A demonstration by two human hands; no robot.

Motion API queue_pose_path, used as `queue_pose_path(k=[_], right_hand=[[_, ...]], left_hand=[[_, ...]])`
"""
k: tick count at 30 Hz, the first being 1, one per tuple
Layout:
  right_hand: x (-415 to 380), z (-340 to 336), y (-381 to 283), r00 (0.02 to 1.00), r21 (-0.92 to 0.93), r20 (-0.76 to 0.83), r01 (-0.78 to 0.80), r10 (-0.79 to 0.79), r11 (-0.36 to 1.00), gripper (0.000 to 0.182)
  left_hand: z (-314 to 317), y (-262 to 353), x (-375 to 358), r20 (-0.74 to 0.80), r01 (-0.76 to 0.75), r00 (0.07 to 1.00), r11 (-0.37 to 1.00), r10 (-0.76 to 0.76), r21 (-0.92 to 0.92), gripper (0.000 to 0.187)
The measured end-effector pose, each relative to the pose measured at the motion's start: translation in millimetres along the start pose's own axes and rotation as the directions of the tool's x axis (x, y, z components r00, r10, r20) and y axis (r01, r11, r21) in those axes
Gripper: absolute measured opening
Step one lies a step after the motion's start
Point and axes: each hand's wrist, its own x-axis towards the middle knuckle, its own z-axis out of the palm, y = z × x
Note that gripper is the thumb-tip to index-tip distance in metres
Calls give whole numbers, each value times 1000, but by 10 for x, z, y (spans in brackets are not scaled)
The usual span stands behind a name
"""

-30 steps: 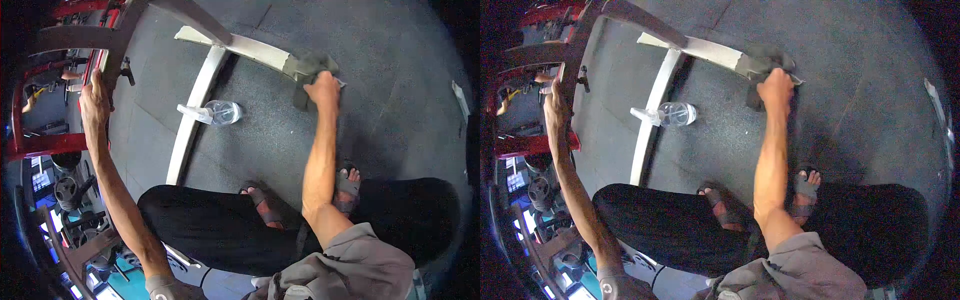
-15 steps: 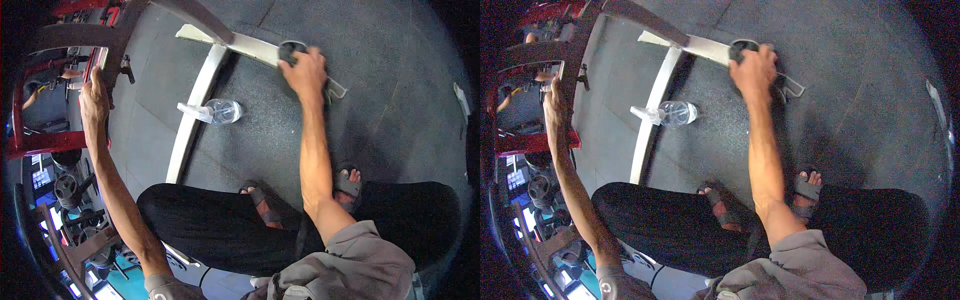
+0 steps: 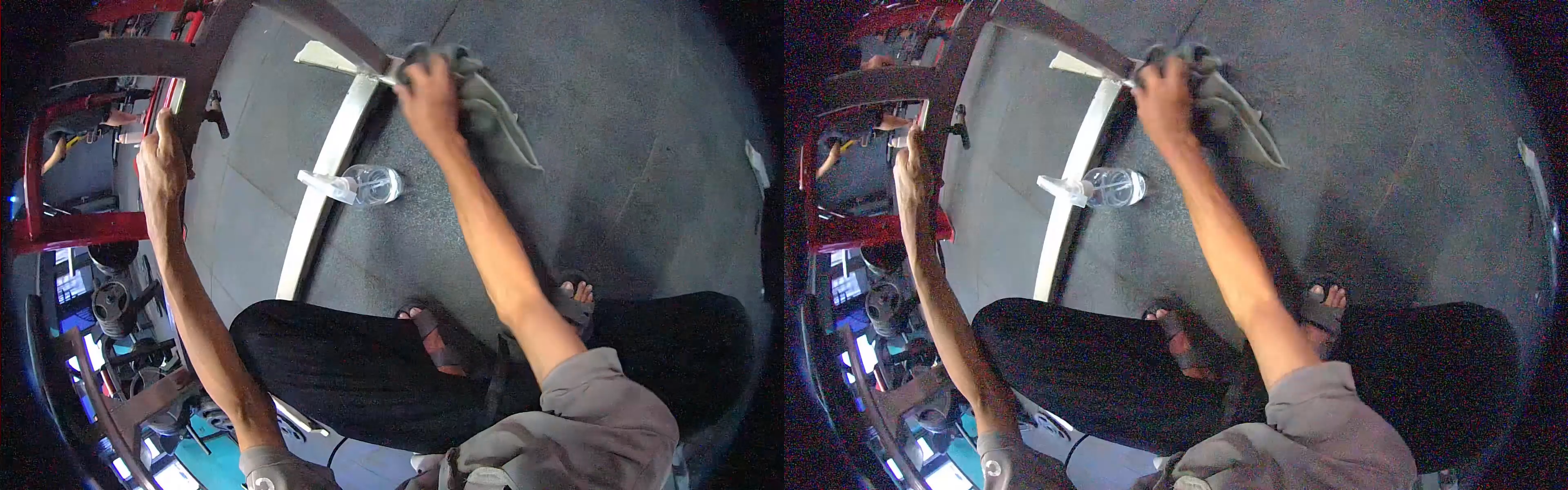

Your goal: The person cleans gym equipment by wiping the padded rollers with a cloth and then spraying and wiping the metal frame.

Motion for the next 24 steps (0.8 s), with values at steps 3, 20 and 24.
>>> queue_pose_path(k=[3,20,24], right_hand=[[16,552,165,853,-160,-20,512,-521,844,14],[125,375,346,880,-35,132,464,-456,885,14],[130,185,309,975,-184,-218,1,-42,983,10]], left_hand=[[-11,67,-43,-14,41,999,999,-42,-35,84],[-8,-53,5,22,40,999,999,-41,6,82],[-56,51,-19,37,5,999,999,-3,-50,86]])
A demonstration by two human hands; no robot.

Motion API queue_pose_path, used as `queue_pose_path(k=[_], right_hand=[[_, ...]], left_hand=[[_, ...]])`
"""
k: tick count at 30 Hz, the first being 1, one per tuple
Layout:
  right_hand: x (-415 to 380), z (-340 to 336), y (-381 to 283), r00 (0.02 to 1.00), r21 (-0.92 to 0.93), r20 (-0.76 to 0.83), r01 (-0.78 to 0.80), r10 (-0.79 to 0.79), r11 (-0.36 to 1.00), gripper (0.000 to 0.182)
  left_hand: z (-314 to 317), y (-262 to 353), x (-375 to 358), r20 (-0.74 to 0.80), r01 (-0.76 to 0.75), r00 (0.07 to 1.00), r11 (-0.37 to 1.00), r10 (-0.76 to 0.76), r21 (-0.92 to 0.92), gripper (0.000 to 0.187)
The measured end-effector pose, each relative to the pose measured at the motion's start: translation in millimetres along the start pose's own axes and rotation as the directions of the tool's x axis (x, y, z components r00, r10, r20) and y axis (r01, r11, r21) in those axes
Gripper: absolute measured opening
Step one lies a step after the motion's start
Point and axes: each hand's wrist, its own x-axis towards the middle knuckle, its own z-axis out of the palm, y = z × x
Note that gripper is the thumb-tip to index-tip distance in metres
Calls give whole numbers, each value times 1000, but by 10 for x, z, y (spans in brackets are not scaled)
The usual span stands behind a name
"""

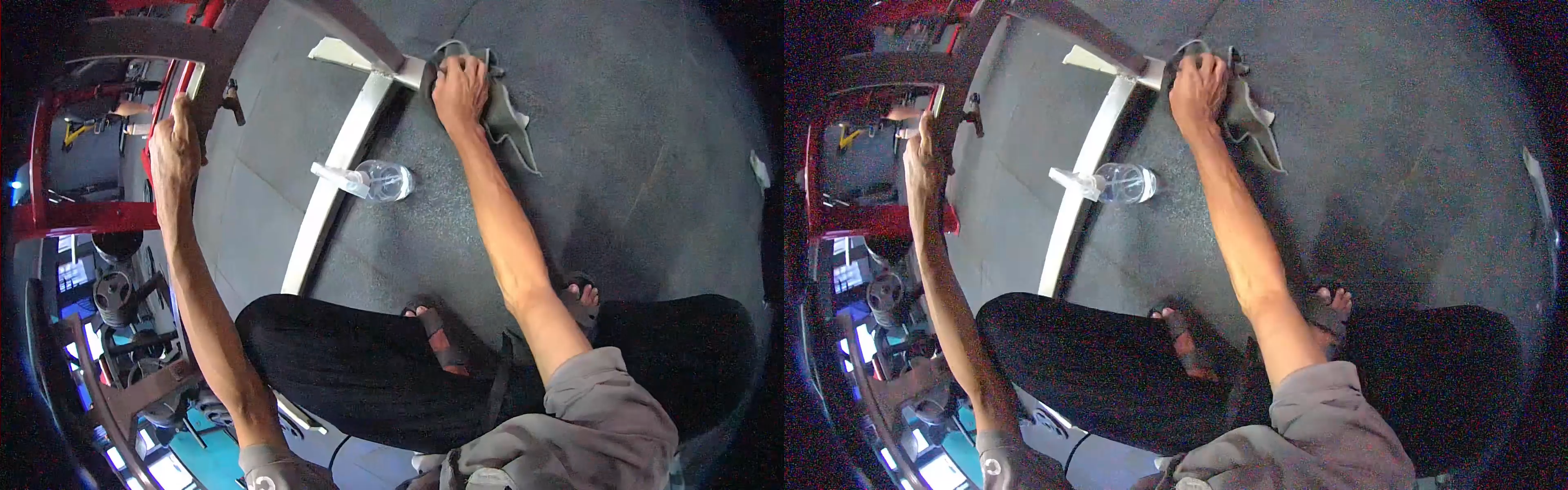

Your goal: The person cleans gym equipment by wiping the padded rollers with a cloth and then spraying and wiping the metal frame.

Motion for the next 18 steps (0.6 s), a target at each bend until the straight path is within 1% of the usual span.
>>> queue_pose_path(k=[1,2,3,4,5,6,8,9,11,12,13,14,15,16,18], right_hand=[[-37,78,-14,994,-38,20,105,-105,994,10],[-61,248,-10,968,78,233,75,-91,994,11],[-87,282,-1,926,118,196,304,-322,945,11],[-96,279,11,827,152,155,520,-540,840,12],[-17,305,99,839,150,295,431,-457,890,16],[34,146,76,927,130,231,272,-296,953,23],[36,-37,56,991,5,84,100,-100,995,26],[21,-161,67,973,19,230,-7,3,1000,27],[-10,-457,169,955,-133,282,-57,93,989,27],[-26,-619,196,943,-203,301,-80,140,976,26],[-44,-855,234,924,-237,300,-171,239,956,28],[-82,-1093,296,893,-270,303,-254,333,929,29],[-135,-1278,402,830,-305,359,-327,426,894,28],[-143,-1420,454,756,-349,401,-396,517,850,28],[-85,-1528,449,745,-282,457,-396,485,874,31]], left_hand=[[38,-152,46,-45,-88,995,993,92,72,86],[77,-285,92,-89,-168,979,974,183,152,86],[79,-267,135,-76,-132,986,979,146,156,86],[87,-265,141,-75,-110,990,984,121,137,86],[96,-281,148,-73,-88,993,989,97,118,86],[93,-251,139,-71,-65,995,993,72,99,86],[1,-79,51,11,57,998,998,-57,3,86],[8,-49,15,-15,23,1000,1000,-23,-12,86],[87,-169,70,-58,-33,998,997,37,70,86],[65,-129,68,-33,8,999,999,-7,51,86],[40,-92,62,-7,50,999,998,-50,34,86],[29,-116,52,-32,-2,999,997,4,80,85],[34,-154,55,-53,-52,997,991,59,124,85],[45,-160,65,-49,-51,997,992,57,112,84],[63,-143,82,-41,-47,998,995,51,88,83]])
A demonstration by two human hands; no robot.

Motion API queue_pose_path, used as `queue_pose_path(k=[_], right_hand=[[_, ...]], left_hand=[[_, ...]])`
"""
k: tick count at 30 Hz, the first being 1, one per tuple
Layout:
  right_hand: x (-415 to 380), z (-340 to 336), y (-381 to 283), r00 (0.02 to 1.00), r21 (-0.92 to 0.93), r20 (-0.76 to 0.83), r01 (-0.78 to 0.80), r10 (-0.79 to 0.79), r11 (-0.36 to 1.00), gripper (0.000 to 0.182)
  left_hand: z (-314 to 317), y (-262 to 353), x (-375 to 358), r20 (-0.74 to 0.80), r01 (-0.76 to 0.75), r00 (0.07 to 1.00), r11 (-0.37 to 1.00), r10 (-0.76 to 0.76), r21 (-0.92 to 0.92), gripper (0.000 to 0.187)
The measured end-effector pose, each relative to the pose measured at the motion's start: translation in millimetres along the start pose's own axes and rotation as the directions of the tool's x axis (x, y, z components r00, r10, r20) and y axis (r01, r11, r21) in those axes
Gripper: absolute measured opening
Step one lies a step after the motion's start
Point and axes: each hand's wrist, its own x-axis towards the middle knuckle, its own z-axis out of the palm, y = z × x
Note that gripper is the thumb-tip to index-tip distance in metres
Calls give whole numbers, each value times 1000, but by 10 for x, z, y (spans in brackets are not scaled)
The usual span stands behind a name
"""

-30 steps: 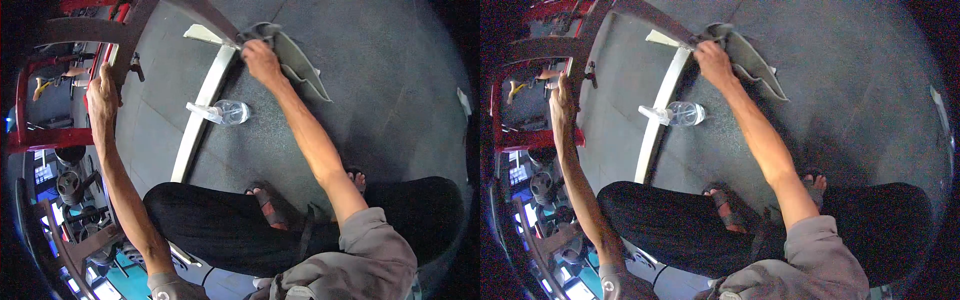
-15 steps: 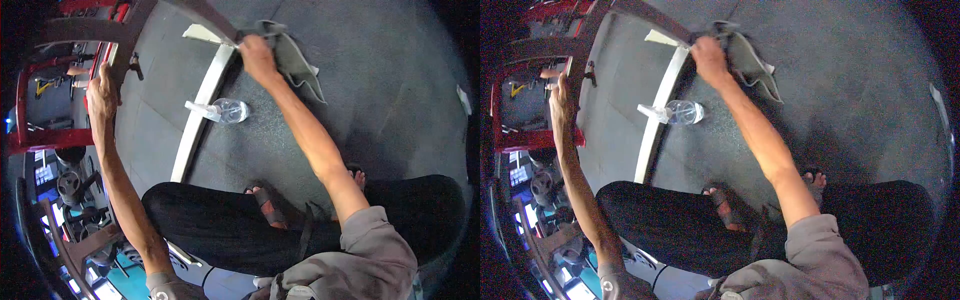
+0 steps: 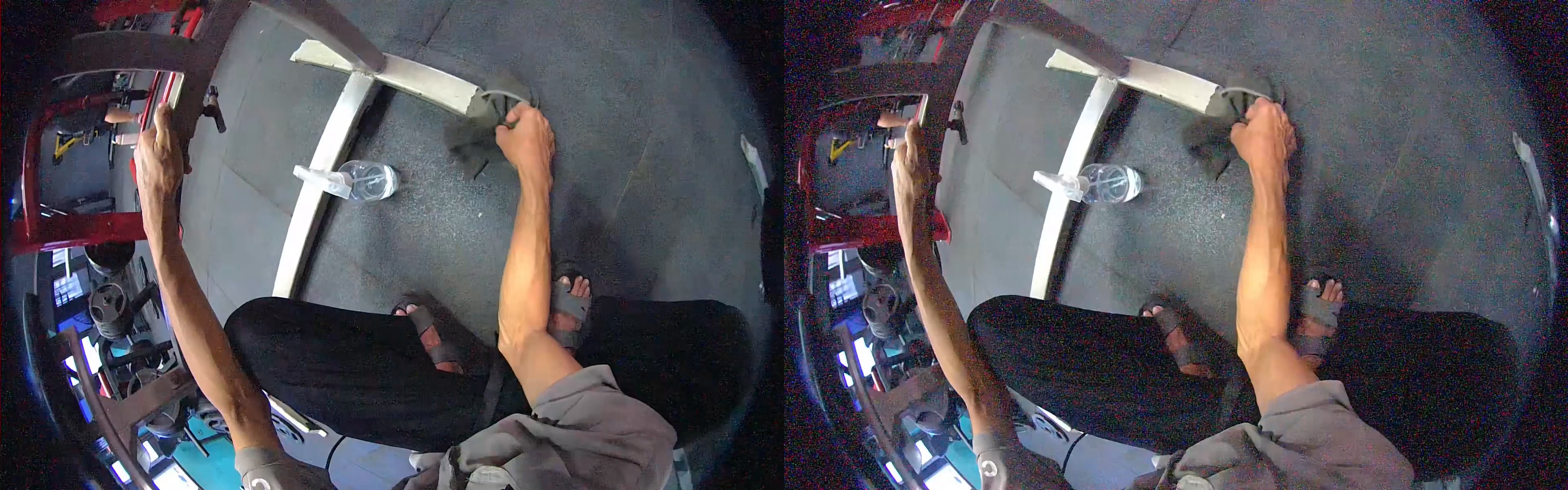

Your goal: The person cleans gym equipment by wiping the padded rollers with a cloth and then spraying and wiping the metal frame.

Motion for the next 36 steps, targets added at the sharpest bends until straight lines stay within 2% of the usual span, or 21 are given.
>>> queue_pose_path(k=[1,4,6,8,10,12,14,15,16,18,21,22,24,25,28,30,31,32,34,35,36], right_hand=[[-7,-17,-17,999,33,29,22,-23,999,33],[-34,280,-222,924,55,-345,196,-166,979,38],[-100,522,-208,973,3,-219,72,-70,997,43],[-187,395,-133,998,-3,-44,37,-37,999,44],[-193,35,-91,988,5,151,25,-25,1000,42],[-131,-27,-103,997,58,-38,72,-70,996,40],[39,117,-90,942,71,-299,179,-150,981,41],[77,148,-220,978,43,-154,145,-137,988,43],[-22,177,-307,989,20,-114,102,-99,995,43],[-29,-19,-323,969,-140,245,-2,37,990,45],[-182,-102,-322,998,6,63,-14,13,1000,43],[-131,13,-318,990,77,-118,87,-77,993,43],[40,495,-326,857,156,-474,308,-203,939,43],[126,703,-337,819,137,-489,411,-299,901,42],[-46,349,-514,953,135,-139,287,-268,948,39],[-25,395,-366,918,38,-303,281,-257,959,38],[1,439,-342,843,21,-488,270,-226,963,38],[37,560,-348,799,6,-523,352,-297,936,39],[96,816,-470,693,-27,-593,491,-410,870,39],[104,848,-513,738,-21,-467,542,-487,840,39],[153,874,-595,810,144,-322,554,-491,820,40]], left_hand=[[-6,4,1,9,17,1000,1000,-17,-12,83],[-21,-2,-39,-2,-15,1000,1000,15,-4,84],[-28,47,-44,1,17,1000,999,-17,-45,84],[-42,103,-43,37,131,991,983,-127,-127,85],[-59,36,-11,77,152,986,986,-147,-63,84],[-68,89,-21,87,150,986,987,-145,-54,85],[-10,-15,-19,-19,-87,996,996,87,-3,85],[3,-15,-17,-30,-103,994,995,103,4,86],[14,-11,-15,-42,-118,992,993,118,10,86],[-24,-21,64,17,48,999,999,-48,-3,87],[1,-85,-2,-29,-26,999,999,26,27,88],[23,-91,0,-29,-42,999,999,43,20,88],[36,-112,17,-13,-60,998,998,60,-5,88],[24,-126,33,2,-63,998,998,63,-24,87],[-7,-18,52,-33,-41,999,999,42,25,85],[-36,62,-35,26,43,999,997,-41,-62,84],[-2,-24,-25,-18,-30,999,999,30,-11,83],[28,-98,-17,-62,-97,993,994,100,46,83],[26,-106,8,-47,-93,994,995,95,43,83],[34,-81,19,-49,-106,993,994,108,29,82],[40,-29,1,-79,-141,987,990,140,-9,82]])
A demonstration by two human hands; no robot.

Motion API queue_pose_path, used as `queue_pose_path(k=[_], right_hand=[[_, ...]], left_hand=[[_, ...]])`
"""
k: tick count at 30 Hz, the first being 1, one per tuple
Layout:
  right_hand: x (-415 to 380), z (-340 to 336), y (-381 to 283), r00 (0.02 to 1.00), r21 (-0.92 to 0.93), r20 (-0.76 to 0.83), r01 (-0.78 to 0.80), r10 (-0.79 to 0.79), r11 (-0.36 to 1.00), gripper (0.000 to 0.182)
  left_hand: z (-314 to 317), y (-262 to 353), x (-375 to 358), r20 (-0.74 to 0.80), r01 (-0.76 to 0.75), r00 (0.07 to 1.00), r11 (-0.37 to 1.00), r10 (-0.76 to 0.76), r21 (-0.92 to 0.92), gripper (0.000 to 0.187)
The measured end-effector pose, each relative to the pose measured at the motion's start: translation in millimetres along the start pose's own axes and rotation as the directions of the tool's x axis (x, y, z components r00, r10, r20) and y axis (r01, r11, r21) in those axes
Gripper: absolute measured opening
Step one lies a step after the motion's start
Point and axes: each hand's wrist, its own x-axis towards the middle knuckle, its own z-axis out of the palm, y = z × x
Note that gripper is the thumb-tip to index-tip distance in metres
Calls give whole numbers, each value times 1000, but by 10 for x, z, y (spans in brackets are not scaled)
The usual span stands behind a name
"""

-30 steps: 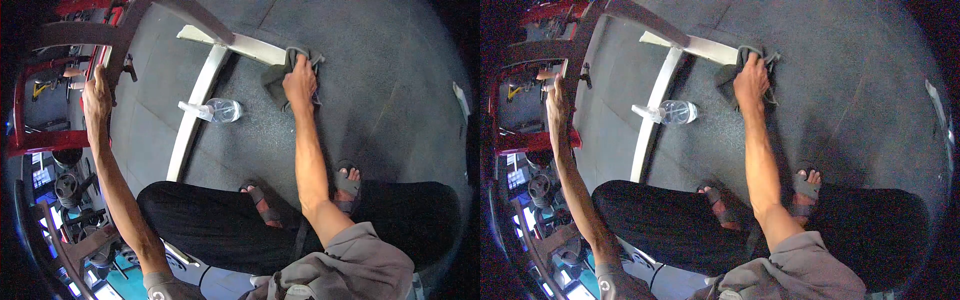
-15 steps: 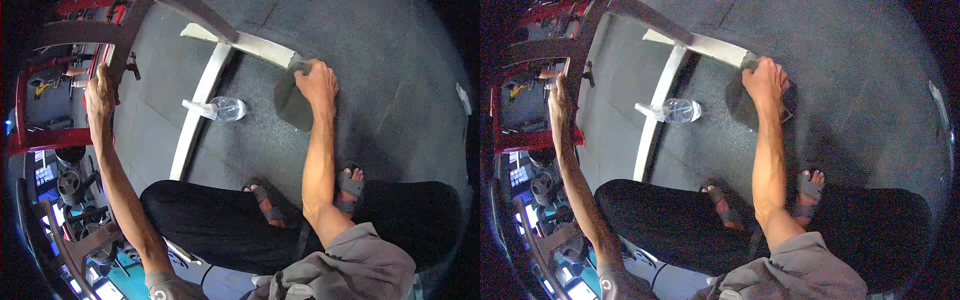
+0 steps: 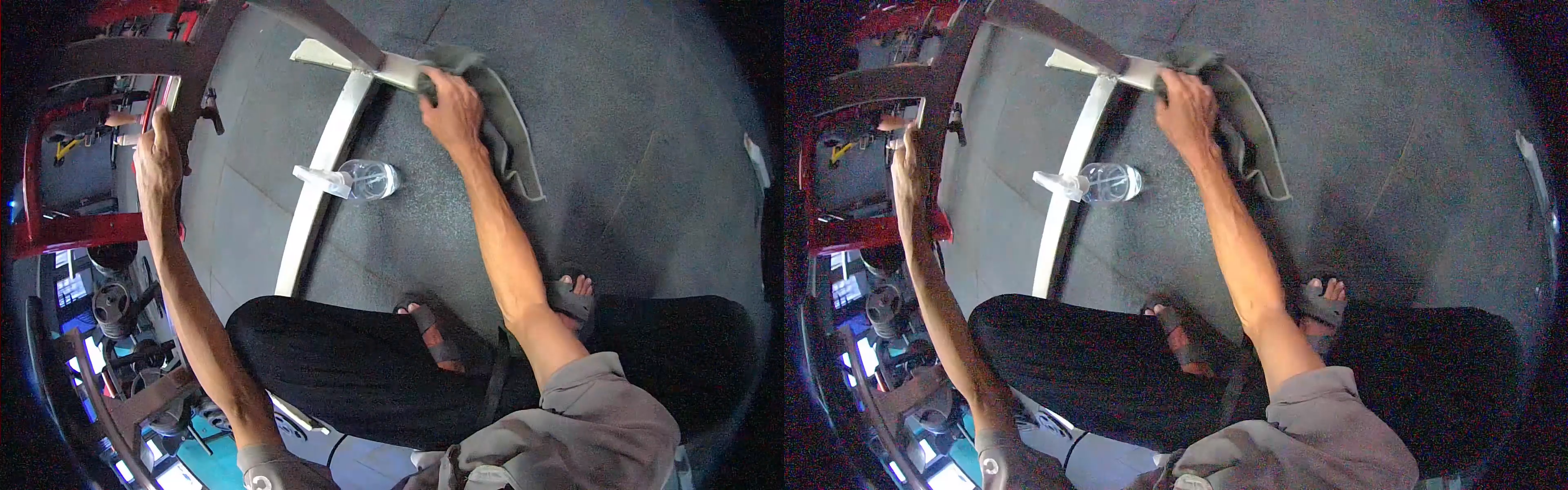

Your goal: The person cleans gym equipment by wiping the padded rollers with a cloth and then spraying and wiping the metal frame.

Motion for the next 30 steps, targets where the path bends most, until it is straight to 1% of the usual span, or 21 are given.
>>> queue_pose_path(k=[2,4,5,7,8,9,11,12,13,15,16,18,19,20,22,24,25,26,28,29,30], right_hand=[[80,31,-36,998,92,62,-25,19,995,40],[38,179,-89,993,-150,-117,-18,0,989,44],[27,249,-110,978,-271,-207,-32,-26,962,45],[-19,494,-80,982,-161,-123,122,-142,979,35],[5,607,-35,974,-106,-87,197,-207,975,30],[106,607,-64,978,129,-93,200,-189,971,25],[339,640,-156,976,355,-179,-54,124,933,25],[467,634,-249,940,471,-190,-165,283,866,26],[595,646,-336,866,511,-239,-271,438,816,32],[832,668,-613,882,653,-252,-148,398,743,36],[970,636,-786,887,713,-265,-83,377,697,39],[1100,216,-1368,975,864,-118,7,189,503,46],[1173,259,-1497,957,788,-281,184,77,588,46],[1221,273,-1582,904,679,-424,352,-47,644,47],[1111,253,-1491,868,540,-456,445,-196,714,51],[953,598,-1238,869,482,-475,391,-141,784,53],[797,895,-1051,900,450,-432,269,-57,852,57],[692,1085,-902,921,409,-389,142,32,901,61],[768,743,-894,972,482,-221,41,76,875,63],[878,636,-944,953,447,-302,131,12,885,72],[986,503,-1024,939,481,-339,226,-58,847,76]], left_hand=[[-22,63,-35,7,53,999,997,-53,-50,83],[-109,175,-53,81,214,975,975,-209,-63,83],[-121,121,-48,63,190,980,981,-189,-22,83],[-62,13,-29,40,133,990,990,-135,51,84],[-42,-14,-21,46,142,989,989,-143,43,84],[-38,15,-18,51,150,987,988,-152,35,84],[-44,53,-27,59,164,984,986,-166,27,84],[-56,80,-30,40,152,988,988,-152,15,83],[-60,111,-58,26,141,990,990,-141,4,83],[-72,169,-91,5,118,993,993,-118,-23,82],[-98,256,-95,37,173,985,982,-170,-81,81],[-61,204,-67,16,134,991,991,-134,20,82],[-38,154,-60,4,91,996,995,-92,48,82],[-29,109,-68,-4,81,997,996,-81,48,81],[-44,127,-81,-18,62,998,997,-61,50,80],[-76,241,-59,18,149,989,989,-149,5,78],[-124,271,-55,78,174,980,981,-180,85,76],[-103,195,-38,140,226,965,974,-223,0,76],[-92,233,-50,72,189,979,981,-192,52,77],[-43,171,-71,-12,77,997,993,-76,85,79],[-70,217,-88,21,135,990,988,-137,68,79]])
